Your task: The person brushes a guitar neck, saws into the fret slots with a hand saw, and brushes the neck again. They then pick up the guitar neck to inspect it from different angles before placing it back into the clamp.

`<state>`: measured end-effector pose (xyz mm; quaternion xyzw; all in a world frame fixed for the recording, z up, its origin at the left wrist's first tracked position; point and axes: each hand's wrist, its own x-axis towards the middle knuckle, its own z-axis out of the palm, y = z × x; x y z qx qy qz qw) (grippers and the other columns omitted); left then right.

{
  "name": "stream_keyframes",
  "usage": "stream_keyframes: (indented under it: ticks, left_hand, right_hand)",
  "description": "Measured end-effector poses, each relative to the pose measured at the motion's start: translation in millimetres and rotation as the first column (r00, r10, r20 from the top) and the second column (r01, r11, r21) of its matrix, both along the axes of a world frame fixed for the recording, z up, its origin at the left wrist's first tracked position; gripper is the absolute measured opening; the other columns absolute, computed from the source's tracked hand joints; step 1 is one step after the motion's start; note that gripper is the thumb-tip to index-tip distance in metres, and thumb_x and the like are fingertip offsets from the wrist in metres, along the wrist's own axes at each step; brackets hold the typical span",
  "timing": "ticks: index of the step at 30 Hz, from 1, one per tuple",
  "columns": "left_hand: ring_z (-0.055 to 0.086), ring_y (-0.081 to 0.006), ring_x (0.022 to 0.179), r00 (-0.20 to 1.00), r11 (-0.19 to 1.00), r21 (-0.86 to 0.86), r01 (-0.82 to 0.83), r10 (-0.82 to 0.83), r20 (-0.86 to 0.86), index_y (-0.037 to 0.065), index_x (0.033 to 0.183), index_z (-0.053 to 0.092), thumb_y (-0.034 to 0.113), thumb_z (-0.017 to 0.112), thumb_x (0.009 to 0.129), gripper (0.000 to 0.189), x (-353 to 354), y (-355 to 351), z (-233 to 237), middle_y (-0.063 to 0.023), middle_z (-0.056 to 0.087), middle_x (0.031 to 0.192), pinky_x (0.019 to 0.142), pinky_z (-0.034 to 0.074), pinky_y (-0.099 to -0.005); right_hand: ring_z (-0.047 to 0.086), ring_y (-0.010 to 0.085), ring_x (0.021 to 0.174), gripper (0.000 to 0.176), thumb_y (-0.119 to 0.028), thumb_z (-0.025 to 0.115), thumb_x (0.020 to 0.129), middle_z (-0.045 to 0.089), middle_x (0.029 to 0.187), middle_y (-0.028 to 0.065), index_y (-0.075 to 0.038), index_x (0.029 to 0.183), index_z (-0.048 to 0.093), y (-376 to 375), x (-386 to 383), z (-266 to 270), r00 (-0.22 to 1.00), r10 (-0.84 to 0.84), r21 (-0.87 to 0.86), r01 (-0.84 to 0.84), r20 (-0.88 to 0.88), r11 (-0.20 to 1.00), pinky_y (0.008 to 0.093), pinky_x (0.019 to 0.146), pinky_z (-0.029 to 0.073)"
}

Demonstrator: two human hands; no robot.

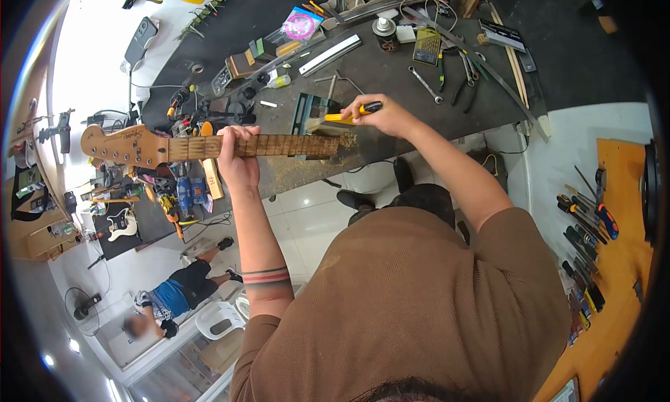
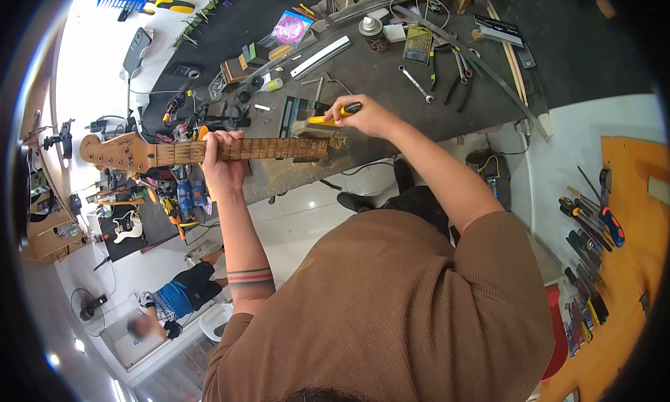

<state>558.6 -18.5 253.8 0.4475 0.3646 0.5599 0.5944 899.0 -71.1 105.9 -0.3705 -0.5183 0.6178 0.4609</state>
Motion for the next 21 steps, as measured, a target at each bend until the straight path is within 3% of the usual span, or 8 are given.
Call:
stream_keyframes:
  ticks: [3,5,7,13,15,17,19,21]
  left_hand:
    - [0.071,-0.0314,0.095,1.0,1.0,-0.022,-0.014,0.014,0.016,0.006,0.097,0.058,0.02,0.06,0.116,0.024,-6.7,5.0,-2.5,-0.0094,0.062,0.089,0.103,0.055,-0.0532]
    - [0.071,-0.0316,0.094,0.999,0.999,-0.034,-0.019,0.02,0.036,0.007,0.096,0.058,0.021,0.061,0.116,0.025,-6.8,12.5,-2.0,-0.0087,0.061,0.088,0.102,0.055,-0.0539]
    - [0.069,-0.0306,0.094,0.998,0.998,-0.051,-0.031,0.033,0.044,0.006,0.096,0.058,0.024,0.06,0.117,0.028,-14.3,19.9,-7.8,-0.0084,0.061,0.088,0.102,0.055,-0.054]
    - [0.065,-0.028,0.091,0.991,0.992,-0.107,-0.069,0.081,0.11,0.007,0.094,0.059,0.027,0.057,0.119,0.031,-30.3,34.9,-14.7,-0.0074,0.06,0.086,0.101,0.054,-0.0521]
    - [0.066,-0.0278,0.091,0.988,0.991,-0.114,-0.068,0.082,0.13,0.008,0.094,0.059,0.027,0.057,0.118,0.031,-31.2,36.0,-16.2,-0.007,0.06,0.086,0.101,0.055,-0.052]
    - [0.066,-0.0278,0.092,0.988,0.992,-0.108,-0.06,0.074,0.134,0.008,0.094,0.06,0.027,0.058,0.118,0.031,-35.0,36.4,-17.0,-0.007,0.061,0.087,0.101,0.054,-0.0519]
    - [0.067,-0.0276,0.093,0.982,0.991,-0.124,-0.059,0.079,0.169,0.008,0.095,0.061,0.027,0.058,0.118,0.03,-39.1,39.1,-19.1,-0.0069,0.063,0.089,0.101,0.054,-0.0518]
    - [0.066,-0.0284,0.094,0.983,0.993,-0.106,-0.054,0.071,0.171,0.007,0.096,0.062,0.027,0.059,0.117,0.029,-37.9,41.9,-20.5,-0.0075,0.063,0.09,0.102,0.054,-0.0526]
  right_hand:
    - [0.073,0.0219,0.127,0.012,0.004,0.071,0.1,0.081,0.128,0.0101,-0.005,0.094,0.067,9.0,19.6,6.2,0.984,-0.142,0.08,0.134,0.105,0.988,0.0382,0.114,0.055]
    - [0.073,0.0215,0.128,0.012,0.003,0.072,0.102,0.081,0.128,0.01,-0.005,0.095,0.066,10.7,10.4,4.9,0.969,-0.244,-0.057,0.242,-0.04,0.969,0.0374,0.114,0.055]
    - [0.075,0.0195,0.121,0.009,-0.001,0.074,0.102,0.083,0.125,0.0085,-0.005,0.097,0.068,12.9,-9.3,-21.0,0.946,-0.299,0.11,0.313,-0.123,0.943,0.0348,0.108,0.056]
    - [0.07,0.0195,0.129,0.009,-0.002,0.074,0.102,0.081,0.132,0.0084,-0.005,0.097,0.067,-18.4,-16.3,-17.6,0.94,-0.332,-0.088,0.338,0.078,0.937,0.0332,0.113,0.052]
    - [0.07,0.019,0.128,0.009,-0.001,0.075,0.101,0.081,0.131,0.0084,-0.005,0.098,0.067,-17.9,-23.8,-22.3,0.872,-0.42,-0.226,0.369,-0.251,0.901,0.0332,0.112,0.052]
    - [0.07,0.019,0.128,0.009,0.0,0.074,0.1,0.081,0.131,0.0094,-0.005,0.098,0.067,-20.0,-24.9,-35.0,0.928,-0.364,-0.071,0.359,-0.079,0.931,0.0342,0.112,0.052]
    - [0.07,0.0191,0.128,0.008,0.0,0.073,0.101,0.082,0.13,0.0098,-0.006,0.098,0.068,-25.9,-16.3,-60.5,0.962,-0.223,-0.215,0.187,-0.156,0.959,0.0348,0.113,0.052]
    - [0.07,0.0199,0.128,0.009,0.0,0.073,0.101,0.081,0.131,0.0099,-0.007,0.098,0.069,-21.0,-3.8,-57.4,0.983,-0.175,-0.228,0.159,-0.053,0.961,0.0354,0.114,0.051]
